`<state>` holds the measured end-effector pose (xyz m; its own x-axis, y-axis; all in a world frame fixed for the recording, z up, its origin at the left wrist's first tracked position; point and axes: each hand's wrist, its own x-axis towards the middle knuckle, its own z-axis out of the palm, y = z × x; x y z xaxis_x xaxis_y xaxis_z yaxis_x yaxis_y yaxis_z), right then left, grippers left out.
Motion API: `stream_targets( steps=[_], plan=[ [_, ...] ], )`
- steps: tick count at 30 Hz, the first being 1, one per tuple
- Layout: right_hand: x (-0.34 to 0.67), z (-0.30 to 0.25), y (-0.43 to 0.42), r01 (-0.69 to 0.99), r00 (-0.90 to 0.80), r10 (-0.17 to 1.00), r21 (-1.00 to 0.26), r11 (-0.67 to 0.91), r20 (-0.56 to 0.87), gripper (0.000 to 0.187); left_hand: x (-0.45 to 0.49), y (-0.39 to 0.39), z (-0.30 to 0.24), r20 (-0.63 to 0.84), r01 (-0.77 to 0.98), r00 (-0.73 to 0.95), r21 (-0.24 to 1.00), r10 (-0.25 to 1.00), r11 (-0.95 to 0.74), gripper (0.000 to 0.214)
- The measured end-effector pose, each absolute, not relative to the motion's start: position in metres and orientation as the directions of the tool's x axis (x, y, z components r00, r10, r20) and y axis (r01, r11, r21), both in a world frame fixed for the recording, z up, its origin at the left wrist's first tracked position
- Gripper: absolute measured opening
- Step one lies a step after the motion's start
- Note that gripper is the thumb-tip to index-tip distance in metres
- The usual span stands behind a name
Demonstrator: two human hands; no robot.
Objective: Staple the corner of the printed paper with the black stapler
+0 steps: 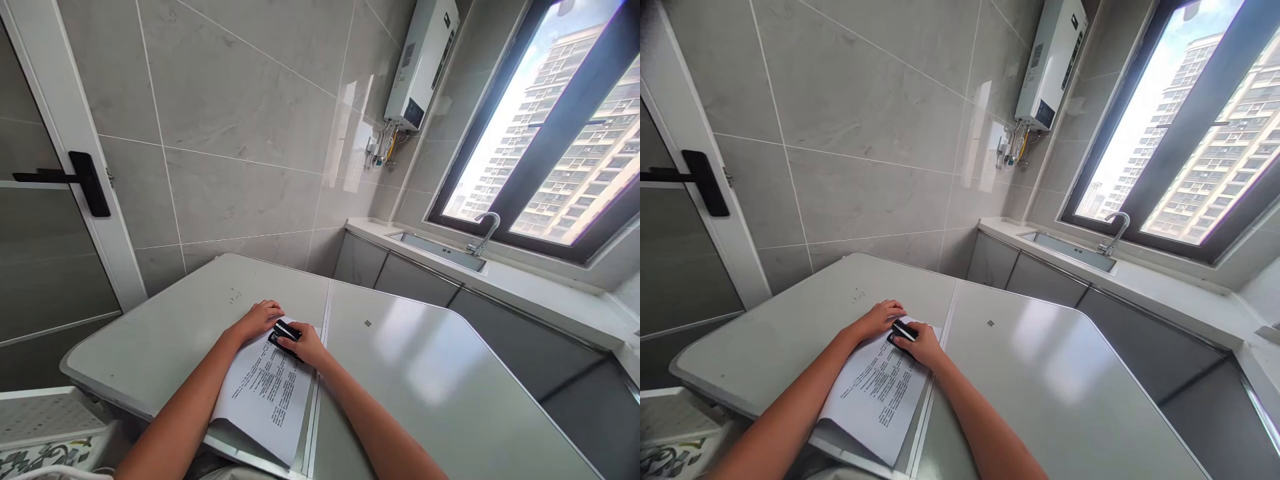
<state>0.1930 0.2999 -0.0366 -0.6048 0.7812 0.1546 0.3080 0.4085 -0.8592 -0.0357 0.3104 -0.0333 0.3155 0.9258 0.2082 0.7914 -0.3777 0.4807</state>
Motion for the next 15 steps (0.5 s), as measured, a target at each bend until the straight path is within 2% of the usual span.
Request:
stream_targets(
  steps=[2,4,7,8,10,13,15],
  plan=[
    [0.21,-0.033,0.312,0.245,-0.623,0.755,-0.867,0.434,0.202,0.044,-0.033,0.311,-0.035,0.214,0.808,0.303,0.458,0.929,-0.37,0.038],
    [0.241,-0.028,0.33,0.289,-0.547,0.793,-0.829,0.479,0.268,0.044,-0.028,0.314,-0.038,0.219,0.836,0.26,0.436,0.94,-0.333,0.032],
    [0.302,-0.031,0.355,0.623,-0.406,0.841,-0.565,0.541,0.357,0.04,-0.016,0.323,-0.043,0.261,0.877,0.182,0.394,0.948,-0.276,0.03],
    [0.321,-0.036,0.361,0.721,-0.38,0.86,-0.474,0.506,0.34,0.047,-0.012,0.326,-0.045,0.29,0.886,0.176,0.369,0.941,-0.28,0.032],
    [0.35,-0.049,0.369,0.849,-0.309,0.923,-0.369,0.377,0.231,0.065,-0.007,0.331,-0.047,0.336,0.892,0.218,0.311,0.916,-0.327,0.032],
    [0.365,-0.068,0.375,0.895,-0.305,0.947,-0.312,0.32,0.098,0.058,-0.006,0.333,-0.049,0.336,0.865,0.318,0.281,0.887,-0.417,0.029],
    [0.363,-0.074,0.378,0.881,-0.308,0.942,-0.334,0.335,0.133,0.051,-0.009,0.331,-0.051,0.332,0.84,0.341,0.313,0.88,-0.444,0.032]
  ],
)
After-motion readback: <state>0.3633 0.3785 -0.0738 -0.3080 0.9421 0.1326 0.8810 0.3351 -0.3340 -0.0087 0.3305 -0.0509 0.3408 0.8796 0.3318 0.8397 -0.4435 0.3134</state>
